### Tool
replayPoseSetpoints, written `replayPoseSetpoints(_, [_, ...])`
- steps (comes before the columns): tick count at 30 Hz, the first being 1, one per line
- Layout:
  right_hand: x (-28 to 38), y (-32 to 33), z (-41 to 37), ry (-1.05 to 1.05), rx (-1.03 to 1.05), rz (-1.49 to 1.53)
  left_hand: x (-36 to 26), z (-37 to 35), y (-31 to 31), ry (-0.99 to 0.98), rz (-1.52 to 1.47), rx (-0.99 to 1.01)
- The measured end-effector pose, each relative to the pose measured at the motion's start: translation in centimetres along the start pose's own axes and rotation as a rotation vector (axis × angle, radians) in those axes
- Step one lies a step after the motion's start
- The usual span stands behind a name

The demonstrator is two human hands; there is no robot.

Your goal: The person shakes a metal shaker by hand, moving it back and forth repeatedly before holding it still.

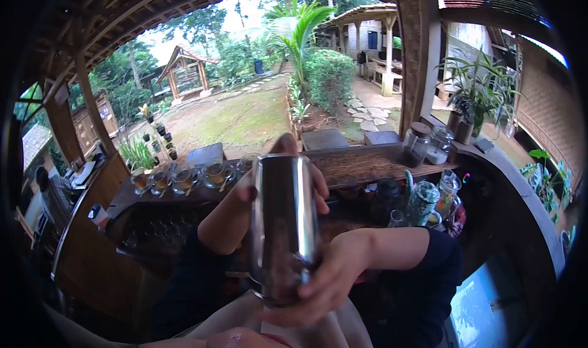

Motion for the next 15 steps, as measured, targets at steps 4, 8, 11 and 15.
replayPoseSetpoints(4, [-3.9,2.7,-6.7,-0.324,0.345,-0.286,7.0,-1.6,10.9,0.316,-0.211,-0.647])
replayPoseSetpoints(8, [-13.5,5.9,-17.5,-1.548,0.286,-0.063,11.8,2.1,15.1,0.119,-0.259,-1.077])
replayPoseSetpoints(11, [-12.4,9.3,-8.8,-0.978,0.551,-0.390,12.0,8.1,12.0,0.051,-0.372,-0.525])
replayPoseSetpoints(15, [-3.8,14.9,-9.7,-0.765,-0.135,-0.424,13.2,11.5,7.6,-0.023,-0.193,-0.175])
Point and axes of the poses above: each hand's wrist, its own z-axis towards the middle knuckle, its own y-axis out of the back of the hand, x = y × z, the point moved 7 cm from there along z, towards the middle knuckle, and after that the axes turned 9 degrees about -y, right-handed, at the moved point
